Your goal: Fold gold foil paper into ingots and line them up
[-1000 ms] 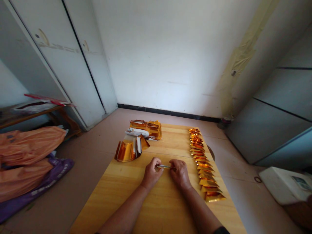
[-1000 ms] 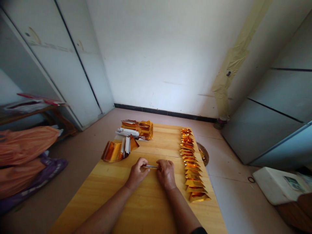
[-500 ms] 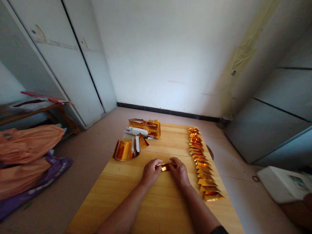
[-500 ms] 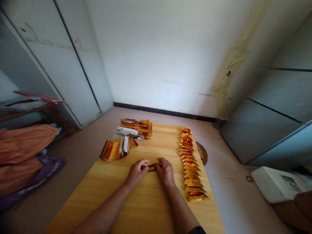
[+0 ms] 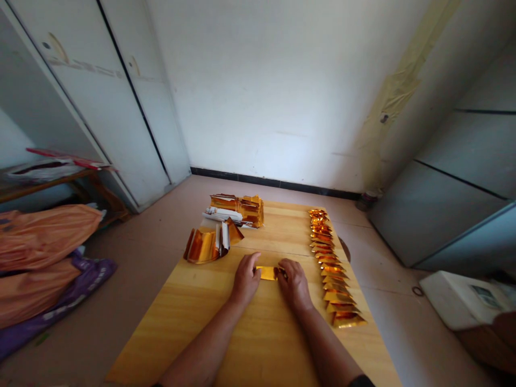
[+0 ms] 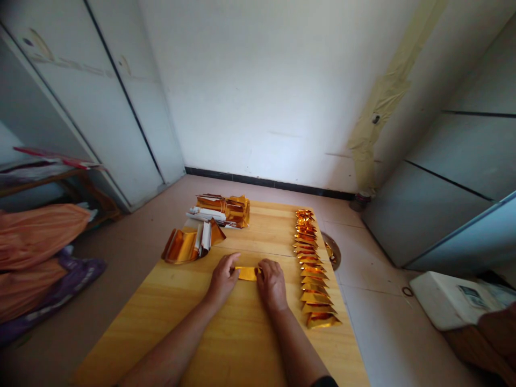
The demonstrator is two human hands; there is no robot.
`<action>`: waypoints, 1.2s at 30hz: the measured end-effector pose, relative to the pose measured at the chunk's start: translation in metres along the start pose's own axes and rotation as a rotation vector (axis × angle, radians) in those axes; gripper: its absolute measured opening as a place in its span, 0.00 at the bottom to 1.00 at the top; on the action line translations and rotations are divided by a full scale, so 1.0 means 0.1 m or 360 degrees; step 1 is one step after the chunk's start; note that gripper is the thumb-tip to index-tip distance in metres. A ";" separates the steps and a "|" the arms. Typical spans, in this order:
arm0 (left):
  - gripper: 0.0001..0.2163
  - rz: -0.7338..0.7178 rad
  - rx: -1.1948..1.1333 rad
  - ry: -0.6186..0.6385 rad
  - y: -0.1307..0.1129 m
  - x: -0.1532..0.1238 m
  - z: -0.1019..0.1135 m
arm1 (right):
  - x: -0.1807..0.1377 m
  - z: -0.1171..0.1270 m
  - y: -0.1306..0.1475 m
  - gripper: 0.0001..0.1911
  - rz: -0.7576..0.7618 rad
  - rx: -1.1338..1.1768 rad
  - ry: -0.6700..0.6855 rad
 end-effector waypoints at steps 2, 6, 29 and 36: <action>0.19 -0.0059 -0.0043 -0.0064 -0.05 0.00 0.07 | 0.01 -0.02 0.02 0.09 0.0018 0.0002 0.0031; 0.12 -0.0175 -0.0058 -0.0084 -0.17 -0.03 0.19 | 0.01 -0.03 0.04 0.10 0.0018 -0.0037 0.0075; 0.14 -0.0297 0.0264 -0.0006 -0.13 -0.15 0.21 | -0.08 -0.05 0.11 0.06 0.0145 -0.0037 0.0238; 0.17 -0.0249 0.0484 0.0005 -0.06 -0.12 0.11 | -0.08 -0.01 0.11 0.10 0.0128 -0.0004 0.0190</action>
Point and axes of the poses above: each hand's wrist, its own x-axis towards the middle knuckle, its own z-axis out of the back of the hand, y = z × x, the point moved 9 cm from there along x, towards the middle knuckle, and after that the axes turned 13 degrees about z, right-handed, at the moved point
